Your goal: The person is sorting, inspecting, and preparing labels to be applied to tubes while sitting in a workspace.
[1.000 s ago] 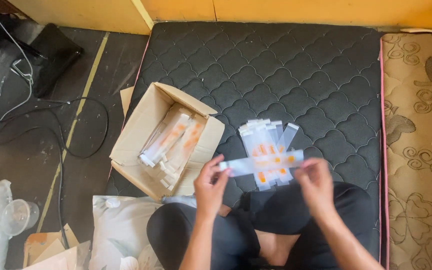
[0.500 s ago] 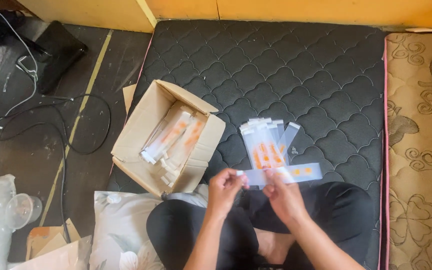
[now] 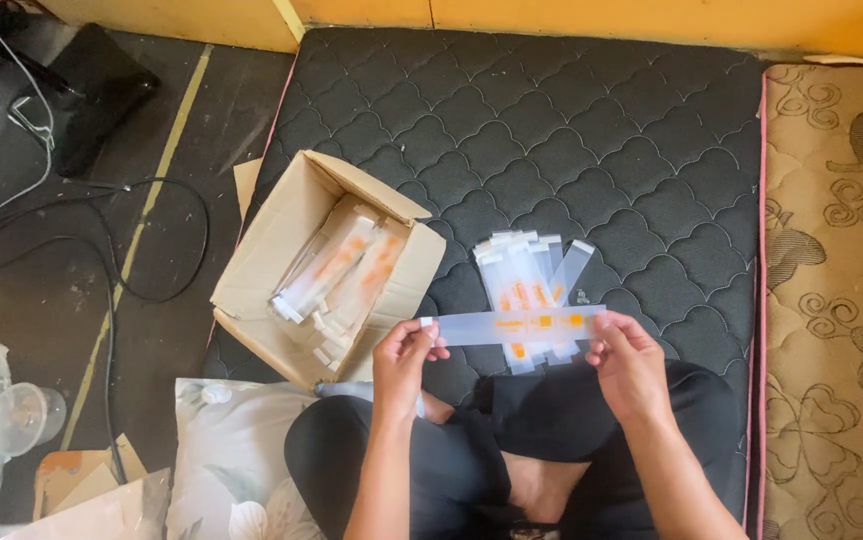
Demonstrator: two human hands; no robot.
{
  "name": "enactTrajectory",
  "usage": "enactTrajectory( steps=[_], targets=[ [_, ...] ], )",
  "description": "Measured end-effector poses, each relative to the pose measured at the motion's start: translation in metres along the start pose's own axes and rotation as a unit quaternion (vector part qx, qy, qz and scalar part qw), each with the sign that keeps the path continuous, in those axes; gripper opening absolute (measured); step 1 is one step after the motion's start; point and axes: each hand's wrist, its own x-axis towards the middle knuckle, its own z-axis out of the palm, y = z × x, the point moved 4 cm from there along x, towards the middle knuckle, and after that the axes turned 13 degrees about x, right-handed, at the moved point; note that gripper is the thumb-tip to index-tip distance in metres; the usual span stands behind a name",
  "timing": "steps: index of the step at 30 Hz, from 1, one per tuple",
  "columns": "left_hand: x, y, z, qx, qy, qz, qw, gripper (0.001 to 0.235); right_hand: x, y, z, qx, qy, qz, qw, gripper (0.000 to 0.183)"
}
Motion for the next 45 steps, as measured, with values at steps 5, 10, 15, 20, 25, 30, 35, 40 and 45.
enactTrajectory(
  steps=[5, 10, 15, 20, 25, 30, 35, 40, 45],
  targets=[
    [-0.001, 0.006, -0.005, -0.010, 0.011, -0.004, 1.000, 0.015, 0.004, 0.004, -0.005, 0.002, -0.003, -0.002, 1.000, 0.006],
    [0.000, 0.007, -0.009, -0.007, 0.030, -0.009, 0.999, 0.016, 0.005, 0.006, -0.002, -0.012, -0.025, -0.002, 1.000, 0.006],
    [-0.001, 0.013, -0.012, -0.011, 0.038, 0.009, 0.999, 0.016, 0.004, 0.004, -0.003, -0.070, -0.063, -0.008, 0.996, 0.010],
    [0.011, -0.011, -0.015, -0.016, 0.038, 0.009, 0.999, 0.015, 0.007, 0.005, -0.005, -0.075, -0.076, 0.000, 0.994, 0.012],
    [0.011, -0.012, -0.022, -0.008, 0.047, 0.006, 0.999, 0.012, -0.004, -0.004, 0.010, -0.150, -0.105, 0.008, 0.983, 0.017],
    [0.008, -0.010, -0.026, 0.004, 0.041, -0.002, 0.999, 0.012, -0.007, -0.006, 0.015, -0.173, -0.107, 0.005, 0.979, 0.015],
    [0.004, -0.010, -0.023, 0.002, 0.034, -0.003, 0.999, 0.012, -0.002, -0.004, 0.004, -0.204, -0.100, -0.020, 0.974, 0.017],
    [0.015, -0.061, -0.003, 0.069, -0.021, 0.001, 0.997, 0.007, 0.000, -0.013, 0.002, -0.174, -0.109, -0.082, 0.975, 0.009],
    [-0.025, -0.020, 0.024, 0.327, -0.168, 0.047, 0.929, 0.005, -0.014, -0.021, 0.025, -0.149, -0.140, -0.062, 0.977, 0.007]
  ],
)
